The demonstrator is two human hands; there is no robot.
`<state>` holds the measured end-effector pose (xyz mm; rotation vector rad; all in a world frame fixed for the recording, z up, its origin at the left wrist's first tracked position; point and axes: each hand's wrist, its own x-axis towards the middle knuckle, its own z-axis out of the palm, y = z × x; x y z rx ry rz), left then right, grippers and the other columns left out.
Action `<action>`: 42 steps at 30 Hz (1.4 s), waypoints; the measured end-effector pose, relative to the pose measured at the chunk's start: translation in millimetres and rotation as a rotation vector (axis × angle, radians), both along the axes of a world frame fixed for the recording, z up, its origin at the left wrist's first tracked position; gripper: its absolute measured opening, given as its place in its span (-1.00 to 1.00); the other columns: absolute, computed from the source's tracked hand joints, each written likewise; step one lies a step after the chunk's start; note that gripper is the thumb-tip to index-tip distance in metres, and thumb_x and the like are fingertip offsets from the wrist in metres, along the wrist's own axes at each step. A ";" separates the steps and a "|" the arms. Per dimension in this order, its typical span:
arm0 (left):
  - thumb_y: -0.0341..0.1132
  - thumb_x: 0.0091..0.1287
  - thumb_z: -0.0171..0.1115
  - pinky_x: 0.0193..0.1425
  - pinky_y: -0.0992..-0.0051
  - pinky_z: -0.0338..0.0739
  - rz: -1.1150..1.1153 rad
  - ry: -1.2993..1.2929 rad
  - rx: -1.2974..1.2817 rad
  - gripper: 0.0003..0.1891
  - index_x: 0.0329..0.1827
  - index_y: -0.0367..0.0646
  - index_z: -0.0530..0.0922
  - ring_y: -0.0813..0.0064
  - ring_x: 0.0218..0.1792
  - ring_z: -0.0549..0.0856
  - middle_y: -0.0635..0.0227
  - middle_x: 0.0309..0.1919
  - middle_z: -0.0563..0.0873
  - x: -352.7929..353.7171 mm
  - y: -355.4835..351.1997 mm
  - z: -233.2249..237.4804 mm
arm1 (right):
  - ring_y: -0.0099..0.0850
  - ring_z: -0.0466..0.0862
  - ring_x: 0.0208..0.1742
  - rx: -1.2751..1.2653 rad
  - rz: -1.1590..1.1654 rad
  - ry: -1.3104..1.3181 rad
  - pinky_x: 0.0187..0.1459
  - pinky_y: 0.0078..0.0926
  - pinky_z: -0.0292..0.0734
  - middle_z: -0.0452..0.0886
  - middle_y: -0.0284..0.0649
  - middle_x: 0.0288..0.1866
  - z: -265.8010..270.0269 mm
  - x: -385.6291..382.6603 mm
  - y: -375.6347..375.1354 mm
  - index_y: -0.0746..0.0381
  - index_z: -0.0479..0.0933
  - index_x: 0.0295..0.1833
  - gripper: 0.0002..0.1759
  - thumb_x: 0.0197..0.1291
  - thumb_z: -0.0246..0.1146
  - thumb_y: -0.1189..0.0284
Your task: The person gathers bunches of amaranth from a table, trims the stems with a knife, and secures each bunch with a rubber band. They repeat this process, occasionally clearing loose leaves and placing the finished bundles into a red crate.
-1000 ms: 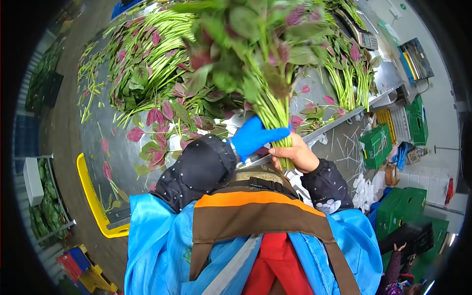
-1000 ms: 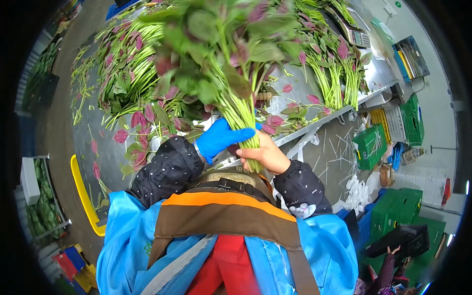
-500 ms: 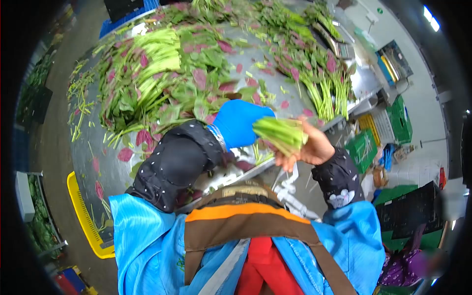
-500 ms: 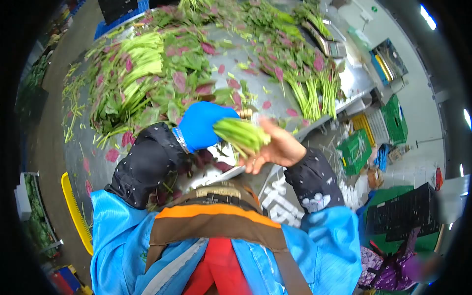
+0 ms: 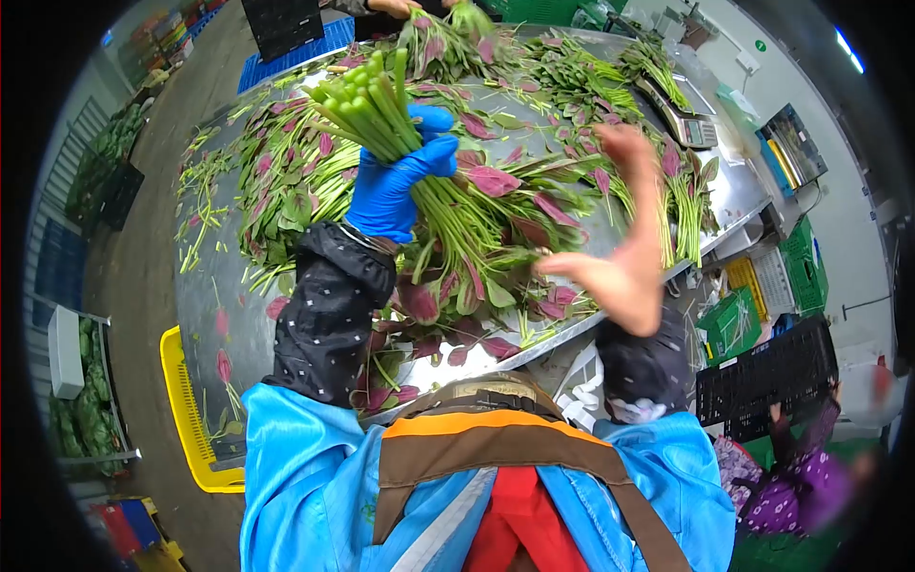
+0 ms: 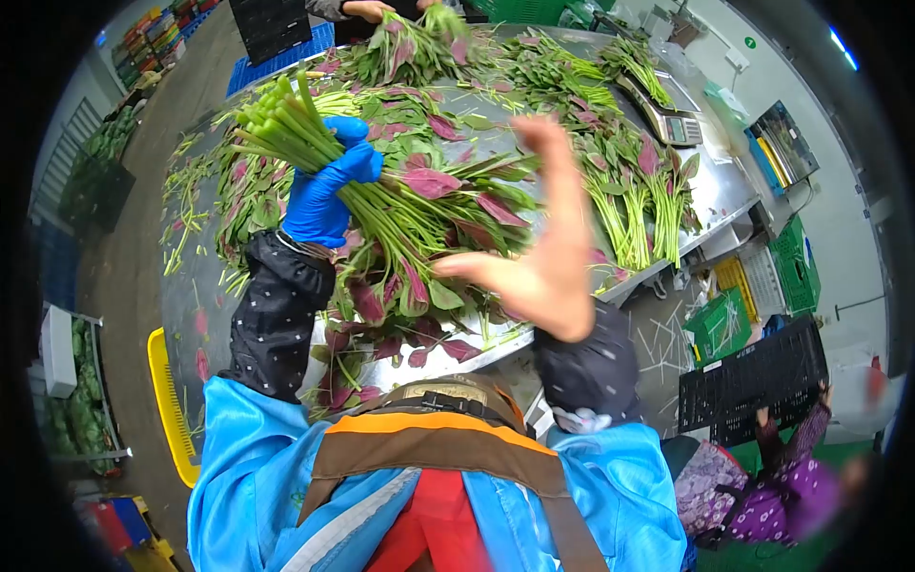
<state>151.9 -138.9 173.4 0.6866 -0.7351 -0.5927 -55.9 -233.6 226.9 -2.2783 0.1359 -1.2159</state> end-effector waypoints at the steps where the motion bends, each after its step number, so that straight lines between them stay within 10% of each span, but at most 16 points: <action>1: -0.53 0.12 0.33 -0.23 0.56 0.53 -0.016 -0.018 -0.019 -0.69 -0.07 -0.15 0.51 0.55 -0.36 0.62 0.40 -0.32 0.61 -4.9 -2.0 -2.2 | -0.14 0.35 0.30 -0.082 -0.062 0.086 0.31 -0.21 0.20 0.28 0.04 0.31 -18.2 17.5 2.4 0.41 0.08 0.37 0.25 -0.45 0.59 0.15; 6: -0.54 0.15 0.27 -0.12 0.45 0.50 -0.064 0.067 -0.068 -0.55 0.14 -0.18 0.41 0.50 -0.31 0.58 0.37 -0.31 0.58 -33.7 0.2 -5.1 | -0.08 0.55 0.02 -0.032 -0.195 0.213 0.14 -0.18 0.38 0.56 -0.02 -0.05 -102.5 55.5 16.0 0.29 0.18 0.31 0.01 -0.38 0.47 0.36; 8: -0.53 0.13 0.29 -0.09 0.52 0.52 -0.093 0.119 -0.113 -0.48 0.20 -0.23 0.38 0.50 -0.24 0.63 0.35 -0.30 0.62 -24.7 11.5 -21.9 | -0.11 0.60 -0.29 -0.018 -0.187 0.304 -0.28 -0.24 0.48 0.58 -0.11 -0.34 -100.7 46.5 18.5 0.16 0.34 0.15 -0.24 -0.34 0.40 0.46; 11: -0.39 0.25 0.19 0.02 0.42 0.50 -0.087 0.283 -0.112 -0.45 0.32 -0.17 0.28 0.40 -0.17 0.63 0.29 -0.21 0.64 28.2 46.6 -50.9 | -0.10 0.60 -0.31 -0.259 -0.067 0.555 -0.28 -0.21 0.48 0.57 -0.10 -0.36 -123.4 20.5 5.1 0.21 0.36 0.13 -0.23 -0.37 0.42 0.46; 16: -0.33 0.28 0.19 -0.04 0.56 0.51 0.178 0.309 0.461 -0.58 0.21 -0.13 0.43 0.53 -0.15 0.63 0.38 -0.15 0.65 55.5 91.6 -107.6 | -0.25 0.62 -0.37 -0.679 -0.041 1.059 -0.23 -0.22 0.44 0.59 -0.17 -0.43 -201.8 -27.7 -33.2 0.23 0.43 -0.38 -0.86 -0.16 0.18 0.52; 26: -0.05 0.14 0.35 -0.10 0.49 0.51 -0.432 -1.000 0.828 -0.56 -0.06 -0.19 0.61 0.45 -0.25 0.68 0.20 -0.31 0.71 -46.3 8.3 -124.2 | -0.41 0.46 -0.39 -0.848 0.110 0.812 -0.26 -0.43 0.33 0.39 -0.32 -0.46 -124.9 -11.0 -13.6 0.29 0.40 0.12 -0.52 -0.01 0.11 0.49; 36: -0.30 0.26 0.23 -0.13 0.52 0.55 -0.607 0.101 0.771 -0.77 -0.12 -0.23 0.66 0.54 -0.32 0.66 0.33 -0.38 0.71 -13.4 56.9 -147.3 | -0.30 0.56 -0.36 -0.665 0.096 0.948 -0.24 -0.41 0.37 0.54 -0.24 -0.43 -121.9 -23.2 -31.4 0.19 0.39 0.20 -0.34 -0.19 0.20 0.52; 40: -0.27 0.27 0.22 -0.28 0.54 0.50 -0.057 -0.978 1.129 -0.79 -0.16 -0.19 0.67 0.65 -0.48 0.57 0.41 -0.42 0.70 60.5 101.5 -199.9 | -0.22 0.62 -0.36 -0.352 0.049 1.232 -0.27 -0.36 0.47 0.61 -0.13 -0.43 -115.1 -29.4 -48.6 0.29 0.54 -0.13 -0.56 -0.29 0.32 0.50; 42: -0.18 0.22 0.24 -0.24 0.37 0.52 -0.039 -0.478 1.256 -0.74 -0.23 -0.20 0.67 0.39 -0.41 0.67 0.22 -0.43 0.71 75.2 120.8 -185.3 | -0.42 0.59 -0.38 0.225 0.279 1.250 -0.27 -0.43 0.48 0.63 -0.19 -0.40 -128.7 -35.7 -75.5 0.36 0.54 -0.16 -0.61 -0.21 0.34 0.49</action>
